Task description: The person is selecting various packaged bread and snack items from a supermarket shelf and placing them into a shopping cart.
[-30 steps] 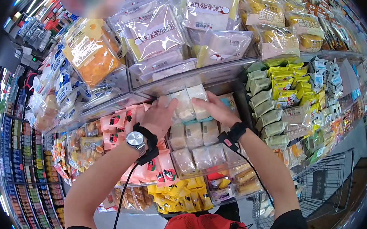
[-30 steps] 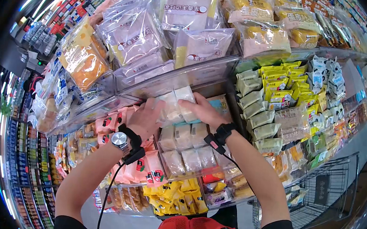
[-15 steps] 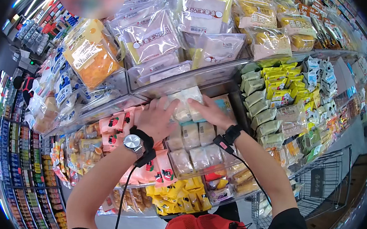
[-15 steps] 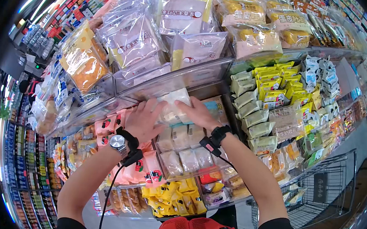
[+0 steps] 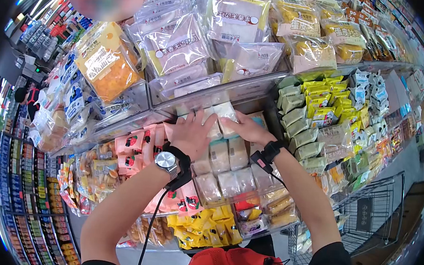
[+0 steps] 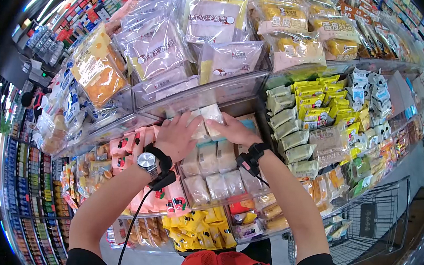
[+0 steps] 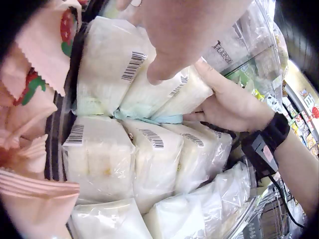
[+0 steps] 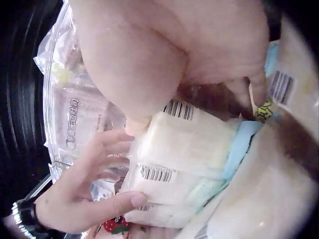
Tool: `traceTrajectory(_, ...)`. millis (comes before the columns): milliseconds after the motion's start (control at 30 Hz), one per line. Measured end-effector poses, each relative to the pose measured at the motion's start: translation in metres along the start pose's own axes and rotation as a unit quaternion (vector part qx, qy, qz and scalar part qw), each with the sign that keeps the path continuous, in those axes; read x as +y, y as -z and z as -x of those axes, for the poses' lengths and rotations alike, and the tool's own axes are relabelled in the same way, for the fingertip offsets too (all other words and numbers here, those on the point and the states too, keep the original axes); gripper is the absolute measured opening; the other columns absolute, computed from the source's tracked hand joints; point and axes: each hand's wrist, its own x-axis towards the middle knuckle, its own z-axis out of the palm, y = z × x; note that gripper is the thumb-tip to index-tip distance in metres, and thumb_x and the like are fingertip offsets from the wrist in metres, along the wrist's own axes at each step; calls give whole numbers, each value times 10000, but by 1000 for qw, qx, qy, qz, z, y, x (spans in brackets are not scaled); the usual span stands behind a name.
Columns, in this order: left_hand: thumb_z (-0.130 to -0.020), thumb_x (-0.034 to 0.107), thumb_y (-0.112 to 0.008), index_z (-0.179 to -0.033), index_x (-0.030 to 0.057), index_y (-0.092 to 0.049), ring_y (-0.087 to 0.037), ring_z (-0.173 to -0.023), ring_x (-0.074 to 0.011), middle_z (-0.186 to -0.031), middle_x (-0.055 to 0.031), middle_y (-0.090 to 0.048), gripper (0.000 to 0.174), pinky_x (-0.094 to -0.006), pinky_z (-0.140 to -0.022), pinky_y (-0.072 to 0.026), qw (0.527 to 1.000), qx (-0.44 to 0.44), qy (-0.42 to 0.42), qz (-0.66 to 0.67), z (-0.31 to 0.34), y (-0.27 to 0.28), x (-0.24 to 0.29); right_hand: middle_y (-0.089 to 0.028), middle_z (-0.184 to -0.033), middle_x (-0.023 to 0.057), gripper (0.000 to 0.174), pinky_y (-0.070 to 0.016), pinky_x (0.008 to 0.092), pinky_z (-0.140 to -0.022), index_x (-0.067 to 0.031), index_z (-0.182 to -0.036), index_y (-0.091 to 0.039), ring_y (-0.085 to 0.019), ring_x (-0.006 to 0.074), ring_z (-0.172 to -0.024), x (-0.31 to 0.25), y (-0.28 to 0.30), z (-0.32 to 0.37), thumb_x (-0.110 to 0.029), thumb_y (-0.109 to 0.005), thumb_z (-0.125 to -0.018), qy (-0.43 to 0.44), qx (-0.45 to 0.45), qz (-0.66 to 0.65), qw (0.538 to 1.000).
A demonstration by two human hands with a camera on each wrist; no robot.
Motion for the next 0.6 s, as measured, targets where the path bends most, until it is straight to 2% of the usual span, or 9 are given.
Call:
traceTrajectory(67,-897,335,-697,-1504,182,-386,-497,-1294,-334,-1428,-152,-471,699,-499,-1009,-436,1000,1,-5,-2,2,-1,-1,-571,-1400,108,653,-391,315,-1091,-29,-1504,-423,-504,160,-1266,12,5,-3,-456,-581,-1036,7,-6,28,1000)
traceTrajectory(133,-896,339,-698,-1503,167,-385,-498,-1297,-329,-1425,-143,-475,704,-497,-1019,-432,1000,9,-9,5,4,1,-4,-583,-1389,111,636,-395,317,-1086,-23,-1487,-437,-514,169,-1261,-12,5,12,-463,-559,-1044,-18,30,21,999)
traceTrajectory(167,-896,343,-700,-1502,151,-384,-498,-1299,-324,-1422,-133,-478,710,-494,-1028,-429,1000,18,-14,11,6,2,-6,-583,-1389,111,636,-395,317,-1086,-23,-1487,-437,-514,169,-1261,-7,2,12,-463,-559,-1044,-17,28,18,999)
traceTrajectory(233,-892,349,-706,-1493,132,-393,-499,-1303,-317,-1419,-126,-482,712,-485,-1037,-430,999,6,-1,32,9,8,-9,-664,-1231,183,654,-460,383,-999,10,-1372,-508,-621,271,-1145,9,-5,9,-534,-563,-1013,72,79,8,994)
traceTrajectory(267,-888,354,-712,-1483,112,-402,-499,-1307,-311,-1416,-118,-485,714,-476,-1046,-431,999,-4,7,53,9,11,-9,-664,-1231,183,654,-460,383,-999,10,-1372,-508,-621,271,-1145,17,-8,8,-534,-563,-1013,70,82,5,994)
traceTrajectory(367,-877,359,-727,-1464,88,-419,-496,-1318,-305,-1408,-110,-496,716,-456,-1063,-431,999,-29,12,32,10,14,-17,-650,-1166,296,639,-450,441,-990,31,-1280,-499,-623,421,-1138,5,-18,14,-558,-473,-1034,29,116,110,987)
traceTrajectory(500,-869,337,-739,-1461,97,-423,-491,-1325,-320,-1399,-118,-513,713,-455,-1088,-421,997,-51,27,45,14,17,-28,-653,-1161,311,642,-455,452,-982,23,-1286,-498,-622,442,-1141,1,-22,13,-565,-470,-1031,15,121,116,986)
traceTrajectory(600,-866,322,-740,-1484,117,-405,-493,-1330,-330,-1427,-118,-505,733,-454,-1097,-417,997,-49,28,49,20,13,-31,-646,-1154,340,655,-459,479,-975,25,-1276,-495,-609,474,-1147,-2,-18,12,-577,-479,-1018,-2,136,71,988)
